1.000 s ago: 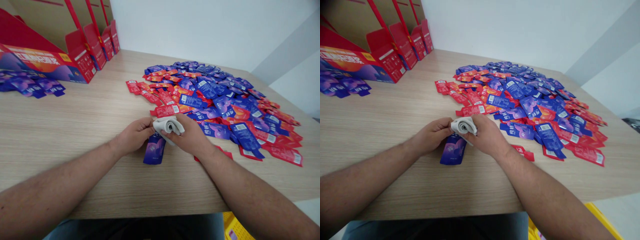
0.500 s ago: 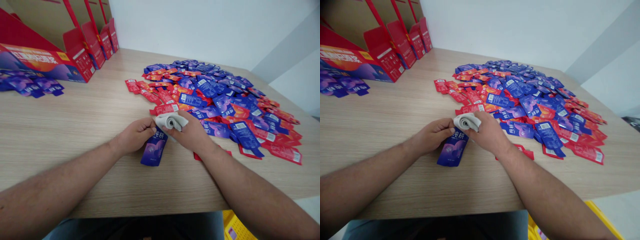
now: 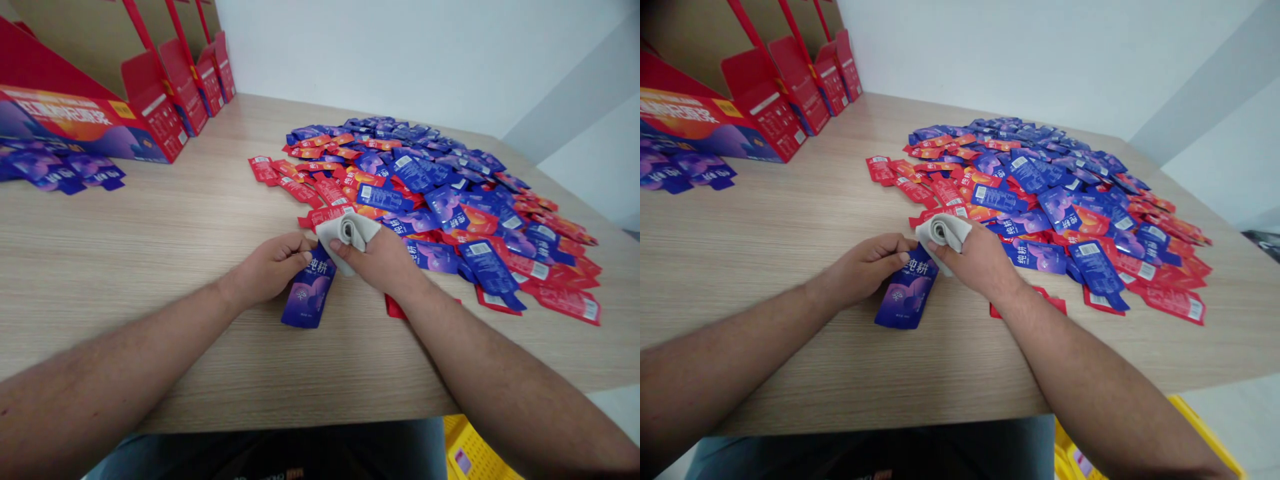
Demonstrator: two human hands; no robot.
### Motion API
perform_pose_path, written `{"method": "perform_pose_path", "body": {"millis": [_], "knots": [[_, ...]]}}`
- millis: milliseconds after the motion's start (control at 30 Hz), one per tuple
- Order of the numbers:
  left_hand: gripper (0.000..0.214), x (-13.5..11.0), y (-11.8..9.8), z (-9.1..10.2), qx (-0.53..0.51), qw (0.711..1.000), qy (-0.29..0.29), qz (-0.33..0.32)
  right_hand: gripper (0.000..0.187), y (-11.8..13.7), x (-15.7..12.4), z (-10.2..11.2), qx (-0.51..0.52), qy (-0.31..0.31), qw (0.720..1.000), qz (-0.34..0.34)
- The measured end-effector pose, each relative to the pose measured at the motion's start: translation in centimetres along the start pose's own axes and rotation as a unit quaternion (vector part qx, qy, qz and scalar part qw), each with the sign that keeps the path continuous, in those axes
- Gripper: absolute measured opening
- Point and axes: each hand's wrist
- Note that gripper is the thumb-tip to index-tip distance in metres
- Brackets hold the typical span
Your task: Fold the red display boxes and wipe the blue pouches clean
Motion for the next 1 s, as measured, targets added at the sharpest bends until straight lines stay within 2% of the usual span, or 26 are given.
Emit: {"method": "perform_pose_path", "body": {"millis": [100, 267, 400, 533, 600, 700, 833, 967, 1000], "knots": [[0.018, 0.1, 0.1, 0.0, 0.017, 1.000, 0.001, 0.003, 0.025, 0.1, -0.1, 0.0, -0.007, 0.004, 1.000, 0.021], [0.022, 0.1, 0.2, 0.0, -0.020, 1.000, -0.001, -0.003, 0.024, 0.0, 0.0, 0.1, -0.002, -0.002, 1.000, -0.014], [0.017, 0.2, 0.1, 0.0, -0.031, 0.999, -0.010, 0.010, 0.025, 0.3, -0.3, -0.2, -0.007, 0.008, 1.000, 0.014], [0.018, 0.3, -0.2, -0.3, -0.136, 0.986, -0.057, 0.074, 0.022, 0.8, -0.7, -0.6, -0.005, 0.009, 1.000, 0.016], [0.019, 0.4, -0.4, -0.5, -0.201, 0.970, -0.083, 0.105, 0.018, 1.1, -0.8, -0.8, -0.007, 0.046, 0.998, 0.047], [0.020, 0.4, -0.7, -0.7, -0.235, 0.960, -0.097, 0.117, 0.017, 1.5, -1.0, -1.0, -0.011, 0.092, 0.992, 0.088], [0.018, 0.5, -0.8, -0.7, -0.254, 0.952, -0.098, 0.140, 0.015, 1.6, -1.1, -1.0, -0.020, 0.028, 0.998, 0.059], [0.020, 0.4, -0.8, -0.7, -0.210, 0.967, -0.098, 0.110, 0.021, 1.9, -1.3, -0.9, -0.024, 0.132, 0.986, 0.099], [0.020, 0.4, -0.7, -0.7, -0.206, 0.968, -0.097, 0.107, 0.021, 1.9, -1.3, -0.9, -0.028, 0.134, 0.986, 0.100]]}}
Point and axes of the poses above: each hand's wrist, its own x-axis towards the middle knuckle, its own z-axis out of the back of the hand, y = z × x, and after that the axes turned 8 degrees about y, right-handed
